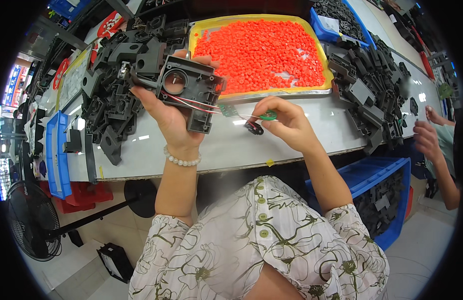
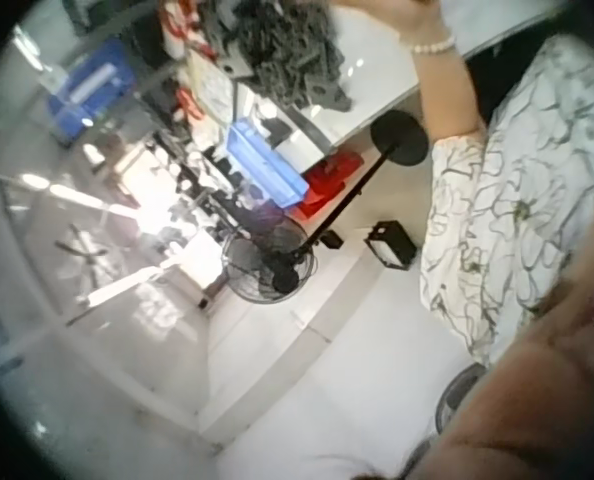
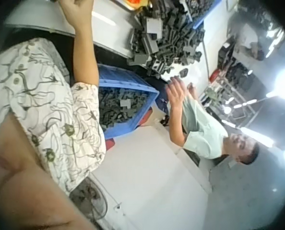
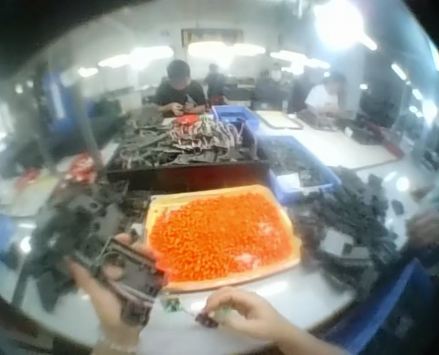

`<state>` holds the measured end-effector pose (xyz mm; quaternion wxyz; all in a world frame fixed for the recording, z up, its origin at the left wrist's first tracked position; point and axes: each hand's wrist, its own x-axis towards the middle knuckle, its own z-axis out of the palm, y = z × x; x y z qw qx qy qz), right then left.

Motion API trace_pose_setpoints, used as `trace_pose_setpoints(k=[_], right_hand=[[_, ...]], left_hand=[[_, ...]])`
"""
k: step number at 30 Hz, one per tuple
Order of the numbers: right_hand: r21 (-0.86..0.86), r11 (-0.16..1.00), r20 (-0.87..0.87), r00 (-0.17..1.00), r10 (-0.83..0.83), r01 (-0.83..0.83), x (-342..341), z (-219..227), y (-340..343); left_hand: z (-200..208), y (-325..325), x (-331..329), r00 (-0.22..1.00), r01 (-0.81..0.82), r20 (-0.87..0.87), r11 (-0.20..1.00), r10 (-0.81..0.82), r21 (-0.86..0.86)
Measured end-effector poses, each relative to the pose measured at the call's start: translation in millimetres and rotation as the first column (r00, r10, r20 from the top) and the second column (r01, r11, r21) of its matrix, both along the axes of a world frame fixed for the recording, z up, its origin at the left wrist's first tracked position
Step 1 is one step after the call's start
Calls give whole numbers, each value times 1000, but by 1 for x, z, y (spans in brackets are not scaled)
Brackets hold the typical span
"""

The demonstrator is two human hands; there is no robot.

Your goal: Assembling a cooling fan into a plastic housing and connecting internal wiring.

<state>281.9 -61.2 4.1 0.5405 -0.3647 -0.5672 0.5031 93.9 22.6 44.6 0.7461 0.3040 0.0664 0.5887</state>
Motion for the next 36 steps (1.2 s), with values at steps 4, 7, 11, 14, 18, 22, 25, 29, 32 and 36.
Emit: trace_pose_setpoints(k=[4,7,11,14,18,22,25,29,32,36], right_hand=[[-189,971,-227,969,101,-145,-14,1,4],[-232,966,-117,989,89,-115,-26,14,8],[-128,988,9,996,-90,90,-41,21,4],[70,983,231,956,-181,169,-41,11,2],[241,951,241,937,-253,195,-38,11,-4],[-164,975,27,989,-144,147,-31,19,-13],[-212,963,-8,985,-173,167,-23,17,-14],[-144,970,-37,979,-201,194,-16,17,-11],[-191,965,-14,983,-183,177,-9,21,-10],[-199,958,25,979,-204,205,-6,25,-9]], left_hand=[[4,-3,7,995,-32,-97,999,34,21],[5,-4,8,999,10,-38,1000,-10,11],[10,-10,16,979,-83,-189,997,83,10],[11,-13,15,980,-82,-180,996,86,29],[6,-13,15,951,-141,-267,987,158,82],[7,-17,15,950,-121,-272,984,153,130],[4,-19,18,891,-136,-388,955,234,264],[1,-20,22,833,-147,-470,935,292,321],[4,-23,24,848,-125,-466,950,253,288],[0,-21,25,846,-113,-471,948,249,297]])
